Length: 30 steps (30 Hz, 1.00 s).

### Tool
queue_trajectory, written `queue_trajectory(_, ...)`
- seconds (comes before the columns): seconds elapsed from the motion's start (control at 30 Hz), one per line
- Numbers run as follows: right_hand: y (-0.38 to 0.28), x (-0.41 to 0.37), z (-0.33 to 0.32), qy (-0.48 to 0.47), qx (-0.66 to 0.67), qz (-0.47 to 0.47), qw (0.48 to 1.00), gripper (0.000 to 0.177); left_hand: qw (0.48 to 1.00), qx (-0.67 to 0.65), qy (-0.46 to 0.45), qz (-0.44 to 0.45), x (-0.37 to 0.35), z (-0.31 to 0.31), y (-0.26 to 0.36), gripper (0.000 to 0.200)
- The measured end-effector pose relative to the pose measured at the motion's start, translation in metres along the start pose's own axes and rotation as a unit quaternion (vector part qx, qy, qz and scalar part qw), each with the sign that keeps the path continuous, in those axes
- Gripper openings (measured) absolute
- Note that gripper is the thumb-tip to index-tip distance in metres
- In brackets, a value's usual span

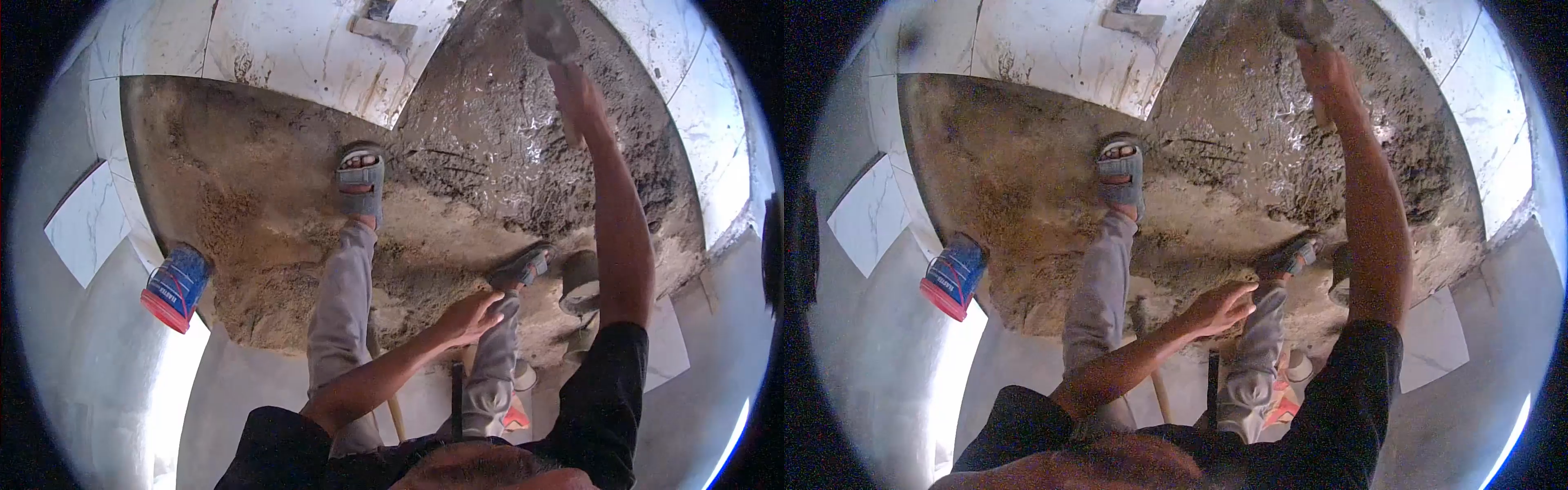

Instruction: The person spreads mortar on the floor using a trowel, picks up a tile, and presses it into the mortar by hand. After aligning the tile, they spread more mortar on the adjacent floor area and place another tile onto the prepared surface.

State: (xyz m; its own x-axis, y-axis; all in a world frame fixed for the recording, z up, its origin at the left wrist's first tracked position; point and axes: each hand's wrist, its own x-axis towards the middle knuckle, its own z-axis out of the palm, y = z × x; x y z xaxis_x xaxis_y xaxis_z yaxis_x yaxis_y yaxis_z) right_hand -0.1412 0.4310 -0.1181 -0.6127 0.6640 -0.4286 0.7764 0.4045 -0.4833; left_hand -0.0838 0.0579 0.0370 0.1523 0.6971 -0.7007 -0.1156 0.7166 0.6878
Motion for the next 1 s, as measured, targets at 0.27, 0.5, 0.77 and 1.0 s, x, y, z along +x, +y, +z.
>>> queue_trajectory(0.27,0.008,-0.055,0.003,-0.104,-0.15,-0.173,0.968,0.026,1.0,-0.001,-0.016,-0.01,0.001,-0.004,0.005,0.044)
queue_trajectory(0.5,0.034,-0.156,0.003,-0.193,-0.235,-0.093,0.948,0.023,1.0,0.016,-0.008,-0.002,0.001,0.005,-0.005,0.044)
queue_trajectory(0.77,0.064,-0.184,0.016,-0.241,-0.247,-0.022,0.938,0.024,0.999,0.037,-0.002,0.015,0.002,0.015,-0.017,0.044)
queue_trajectory(1.0,0.069,-0.195,0.013,-0.171,-0.253,-0.039,0.951,0.021,0.999,0.032,-0.015,-0.005,0.002,0.012,-0.011,0.044)
